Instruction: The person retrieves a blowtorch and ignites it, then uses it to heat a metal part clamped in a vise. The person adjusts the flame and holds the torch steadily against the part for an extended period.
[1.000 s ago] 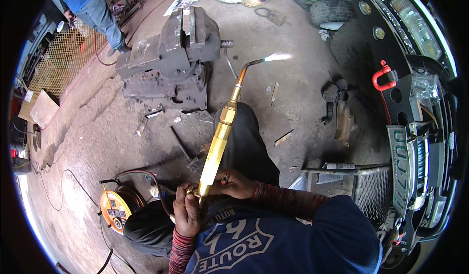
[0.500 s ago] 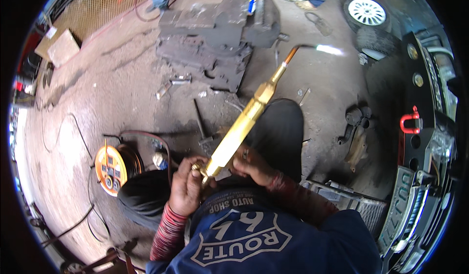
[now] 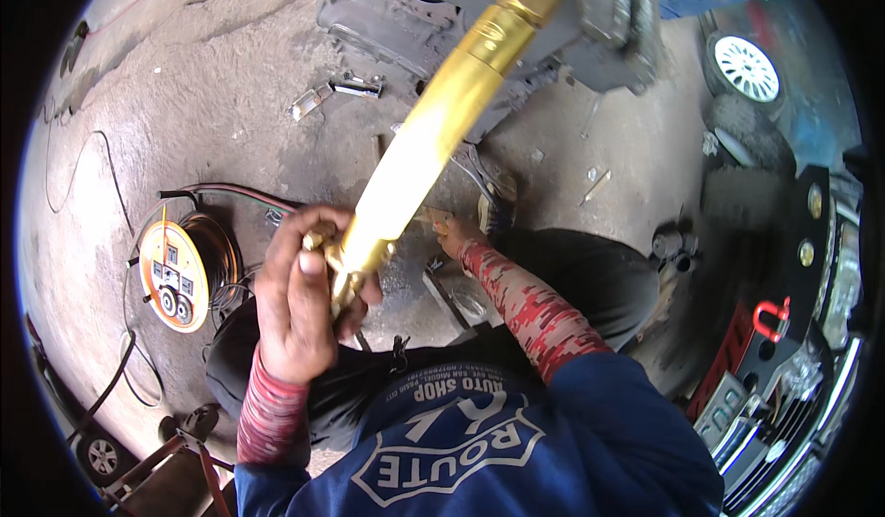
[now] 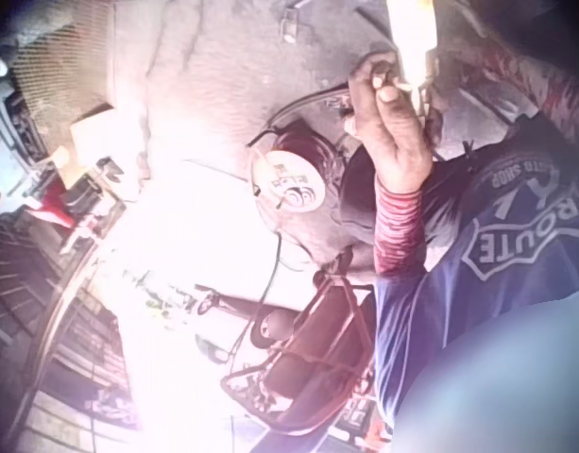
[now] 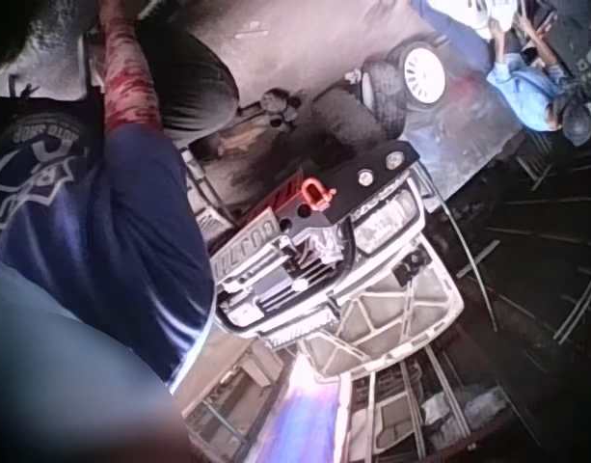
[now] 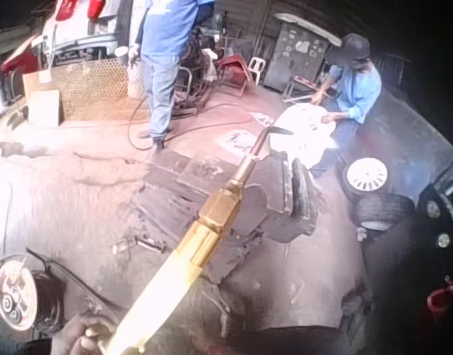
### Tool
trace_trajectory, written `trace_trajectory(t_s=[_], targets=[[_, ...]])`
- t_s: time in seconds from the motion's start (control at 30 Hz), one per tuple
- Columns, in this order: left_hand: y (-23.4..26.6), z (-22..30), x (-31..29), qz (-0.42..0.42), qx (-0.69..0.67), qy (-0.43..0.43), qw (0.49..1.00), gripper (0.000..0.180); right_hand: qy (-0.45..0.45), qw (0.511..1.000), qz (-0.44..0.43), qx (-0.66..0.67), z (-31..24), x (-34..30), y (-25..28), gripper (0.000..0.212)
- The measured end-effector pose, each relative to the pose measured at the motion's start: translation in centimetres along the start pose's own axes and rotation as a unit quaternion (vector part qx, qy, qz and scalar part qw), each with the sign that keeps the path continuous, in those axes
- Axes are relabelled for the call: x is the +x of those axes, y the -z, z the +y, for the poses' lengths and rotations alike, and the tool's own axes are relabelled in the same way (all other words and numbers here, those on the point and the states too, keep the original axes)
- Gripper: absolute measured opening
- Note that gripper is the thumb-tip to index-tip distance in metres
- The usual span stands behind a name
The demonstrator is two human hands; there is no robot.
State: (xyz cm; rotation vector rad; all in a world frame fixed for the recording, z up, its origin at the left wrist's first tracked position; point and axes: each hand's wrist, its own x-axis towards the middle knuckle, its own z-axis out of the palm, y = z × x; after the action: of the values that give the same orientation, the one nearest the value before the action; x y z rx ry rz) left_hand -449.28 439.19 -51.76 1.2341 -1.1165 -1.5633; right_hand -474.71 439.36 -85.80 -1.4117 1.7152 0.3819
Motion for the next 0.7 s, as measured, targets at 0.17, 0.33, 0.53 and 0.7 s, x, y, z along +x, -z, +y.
trace_trajectory(t_s=[0.17,0.33,0.53,0.7], targets=[[1.0,-0.7,1.3,0.042,0.002,0.014,0.999,0.057,0.063,0.996,0.053,-0.016,2.8,6.6,-2.3,0.038],[2.4,-1.8,1.9,0.076,0.096,0.034,0.992,0.056,0.033,0.997,0.053,-0.042,3.2,8.9,-0.9,0.034],[2.6,-2.4,1.6,0.084,0.067,0.057,0.993,0.05,0.022,0.932,0.337,-0.131,2.1,8.3,3.7,0.055],[2.5,-1.9,0.9,0.086,0.108,0.038,0.99,0.054,-0.094,0.965,0.236,-0.065,2.5,10.6,6.9,0.05]])
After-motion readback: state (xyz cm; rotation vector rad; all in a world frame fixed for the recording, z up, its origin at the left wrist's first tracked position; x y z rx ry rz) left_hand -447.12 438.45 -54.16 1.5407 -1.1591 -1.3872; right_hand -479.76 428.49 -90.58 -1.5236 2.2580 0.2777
